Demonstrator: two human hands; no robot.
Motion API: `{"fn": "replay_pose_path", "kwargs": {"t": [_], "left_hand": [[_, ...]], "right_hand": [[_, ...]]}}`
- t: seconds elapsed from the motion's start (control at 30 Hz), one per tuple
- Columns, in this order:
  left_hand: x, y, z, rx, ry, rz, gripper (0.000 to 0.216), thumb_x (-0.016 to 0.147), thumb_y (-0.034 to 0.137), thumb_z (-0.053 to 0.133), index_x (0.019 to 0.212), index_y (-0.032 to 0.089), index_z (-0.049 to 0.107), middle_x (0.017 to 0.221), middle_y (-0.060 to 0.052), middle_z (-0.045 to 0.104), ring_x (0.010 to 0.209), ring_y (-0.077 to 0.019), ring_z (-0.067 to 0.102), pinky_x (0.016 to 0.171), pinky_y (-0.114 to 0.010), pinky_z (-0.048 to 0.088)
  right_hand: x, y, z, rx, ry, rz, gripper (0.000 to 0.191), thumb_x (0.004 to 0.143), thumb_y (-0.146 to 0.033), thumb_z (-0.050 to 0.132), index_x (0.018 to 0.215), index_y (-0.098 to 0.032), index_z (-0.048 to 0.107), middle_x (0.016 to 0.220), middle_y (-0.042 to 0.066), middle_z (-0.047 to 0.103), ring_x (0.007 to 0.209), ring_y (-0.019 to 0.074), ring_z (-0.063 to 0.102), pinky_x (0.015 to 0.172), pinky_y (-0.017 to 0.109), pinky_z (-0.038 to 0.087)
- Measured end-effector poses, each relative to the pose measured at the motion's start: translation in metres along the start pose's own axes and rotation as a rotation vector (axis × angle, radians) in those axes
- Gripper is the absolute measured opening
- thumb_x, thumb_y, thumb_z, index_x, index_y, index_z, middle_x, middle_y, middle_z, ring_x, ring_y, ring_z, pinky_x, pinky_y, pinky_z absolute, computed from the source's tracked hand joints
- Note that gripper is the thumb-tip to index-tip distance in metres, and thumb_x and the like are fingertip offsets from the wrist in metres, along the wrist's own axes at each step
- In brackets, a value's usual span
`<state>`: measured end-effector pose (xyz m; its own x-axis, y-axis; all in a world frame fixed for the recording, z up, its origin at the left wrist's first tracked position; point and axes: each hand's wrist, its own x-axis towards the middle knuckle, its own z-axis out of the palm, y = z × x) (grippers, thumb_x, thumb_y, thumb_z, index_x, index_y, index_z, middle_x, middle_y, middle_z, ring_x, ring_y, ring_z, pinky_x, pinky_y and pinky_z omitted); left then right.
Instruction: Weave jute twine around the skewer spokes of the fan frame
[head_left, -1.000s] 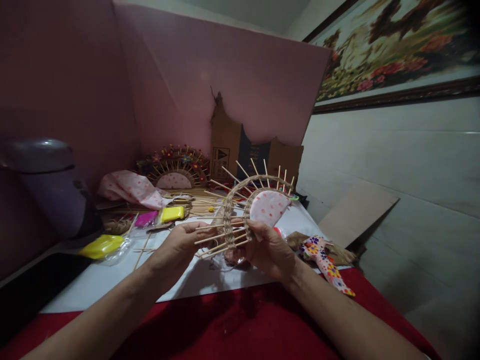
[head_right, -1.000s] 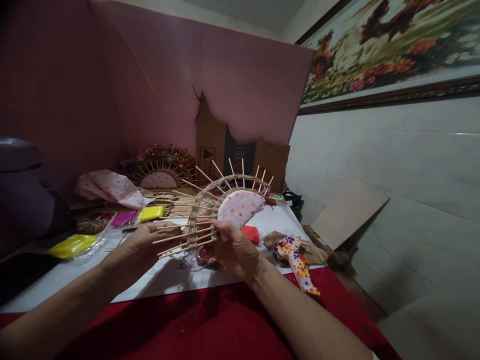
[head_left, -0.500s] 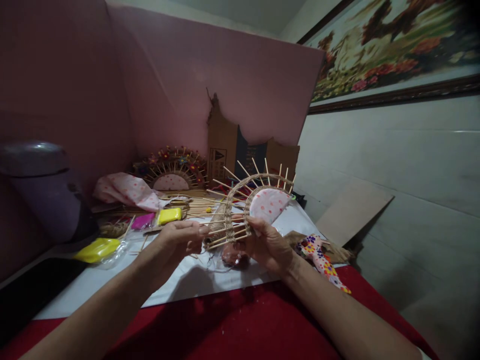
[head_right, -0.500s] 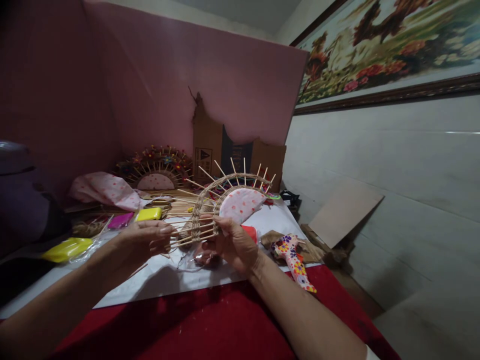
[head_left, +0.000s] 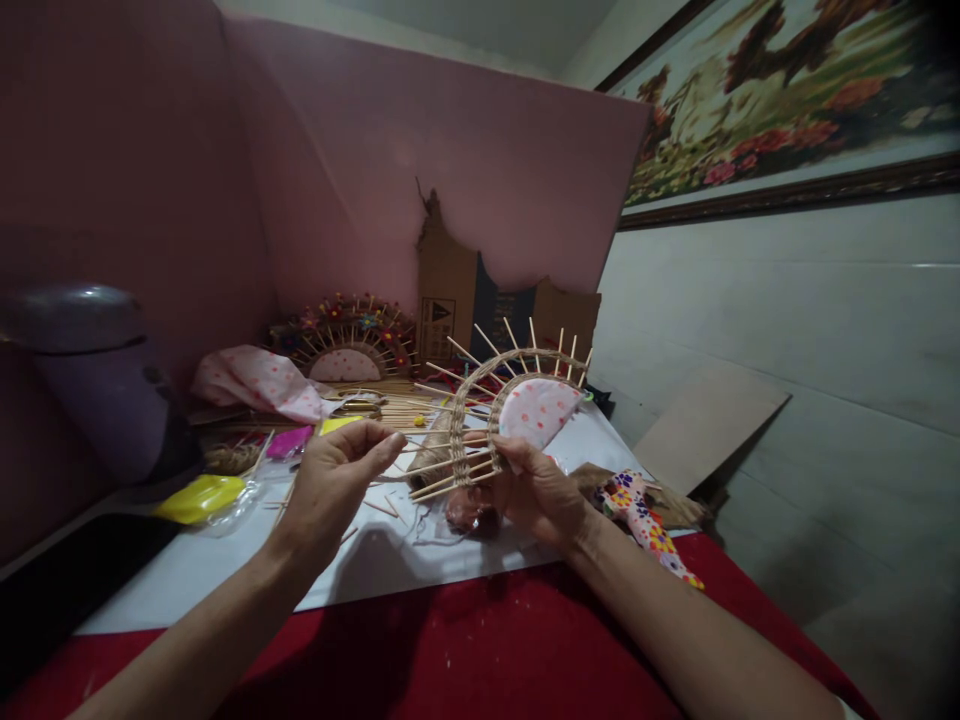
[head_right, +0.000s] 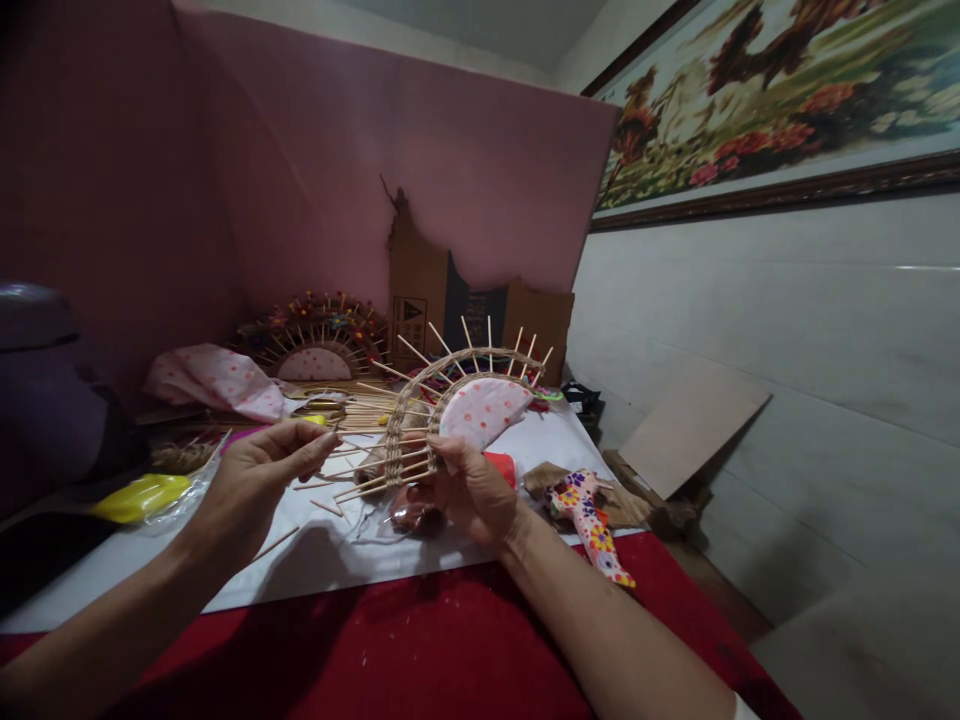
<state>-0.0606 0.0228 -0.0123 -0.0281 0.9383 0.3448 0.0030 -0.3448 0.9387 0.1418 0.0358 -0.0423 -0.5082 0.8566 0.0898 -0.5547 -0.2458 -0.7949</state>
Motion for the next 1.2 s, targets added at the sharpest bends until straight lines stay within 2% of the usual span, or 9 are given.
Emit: {"fn": "replay_pose_path", "kwargs": {"t": [0.07, 0.2, 0.27, 0.47, 0.7, 0.9, 1.1, 1.2], "left_hand": [[0.001, -0.005, -0.001, -0.073, -0.015, -0.066, 0.014, 0.066, 0.026, 0.066, 0.06, 0.015, 0.06, 0.054, 0.004, 0.049, 0.052, -0.0069, 0.039, 0.051, -0.02, 0.031], [0.002, -0.013, -0.001, -0.276, -0.123, -0.32, 0.008, 0.064, 0.02, 0.067, 0.064, 0.014, 0.061, 0.062, 0.001, 0.055, 0.055, -0.0084, 0.047, 0.055, -0.021, 0.037], [0.002, -0.014, 0.002, -0.287, -0.157, -0.358, 0.009, 0.063, 0.02, 0.068, 0.066, 0.014, 0.062, 0.066, -0.001, 0.058, 0.058, -0.0096, 0.051, 0.056, -0.022, 0.039], [-0.003, -0.013, 0.009, -0.129, -0.133, -0.341, 0.014, 0.06, 0.023, 0.072, 0.061, 0.013, 0.061, 0.057, 0.001, 0.057, 0.051, -0.0068, 0.047, 0.05, -0.019, 0.034], [-0.006, -0.017, 0.008, -0.125, -0.17, -0.237, 0.017, 0.063, 0.028, 0.07, 0.06, 0.014, 0.061, 0.054, 0.001, 0.059, 0.051, -0.0091, 0.05, 0.055, -0.023, 0.037], [-0.005, -0.021, 0.01, -0.109, -0.185, -0.227, 0.018, 0.063, 0.027, 0.07, 0.058, 0.015, 0.058, 0.051, 0.002, 0.06, 0.049, -0.0092, 0.049, 0.052, -0.023, 0.033], [-0.005, -0.013, 0.01, -0.043, -0.162, -0.249, 0.019, 0.061, 0.029, 0.07, 0.056, 0.014, 0.058, 0.052, 0.0, 0.061, 0.048, -0.009, 0.047, 0.05, -0.023, 0.032], [-0.001, -0.013, 0.007, -0.032, -0.115, -0.238, 0.021, 0.061, 0.03, 0.07, 0.056, 0.014, 0.058, 0.048, 0.003, 0.055, 0.044, -0.0065, 0.041, 0.046, -0.021, 0.027]], "right_hand": [[0.0, 0.0, 0.0, 0.003, -0.02, 0.001, 0.025, 0.083, -0.026, 0.043, 0.099, -0.013, 0.057, 0.087, 0.007, 0.066, 0.072, 0.0142, 0.058, 0.067, 0.029, 0.042], [-0.002, 0.001, 0.001, -0.004, -0.062, 0.023, 0.027, 0.083, -0.028, 0.042, 0.101, -0.014, 0.056, 0.089, 0.007, 0.065, 0.068, 0.0138, 0.057, 0.066, 0.03, 0.043], [-0.003, 0.002, 0.002, 0.003, -0.085, 0.013, 0.026, 0.083, -0.027, 0.043, 0.1, -0.014, 0.057, 0.087, 0.006, 0.065, 0.07, 0.0135, 0.057, 0.067, 0.03, 0.043], [-0.006, 0.005, 0.007, 0.004, -0.159, 0.072, 0.025, 0.079, -0.029, 0.051, 0.096, -0.014, 0.059, 0.082, 0.004, 0.064, 0.076, 0.0148, 0.058, 0.066, 0.028, 0.043], [-0.008, 0.006, 0.013, -0.093, -0.201, 0.12, 0.027, 0.078, -0.031, 0.05, 0.096, -0.013, 0.059, 0.086, 0.007, 0.063, 0.077, 0.0151, 0.056, 0.067, 0.028, 0.043], [-0.009, 0.005, 0.017, -0.12, -0.198, 0.103, 0.026, 0.077, -0.033, 0.05, 0.092, -0.015, 0.061, 0.082, 0.006, 0.064, 0.081, 0.0178, 0.058, 0.08, 0.033, 0.04], [-0.009, 0.005, 0.013, -0.086, -0.2, 0.087, 0.028, 0.078, -0.031, 0.048, 0.097, -0.014, 0.06, 0.086, 0.007, 0.064, 0.082, 0.0176, 0.058, 0.08, 0.033, 0.04], [-0.008, 0.004, 0.01, -0.063, -0.212, 0.073, 0.029, 0.08, -0.03, 0.046, 0.098, -0.013, 0.06, 0.086, 0.007, 0.065, 0.082, 0.018, 0.059, 0.08, 0.035, 0.04]]}}
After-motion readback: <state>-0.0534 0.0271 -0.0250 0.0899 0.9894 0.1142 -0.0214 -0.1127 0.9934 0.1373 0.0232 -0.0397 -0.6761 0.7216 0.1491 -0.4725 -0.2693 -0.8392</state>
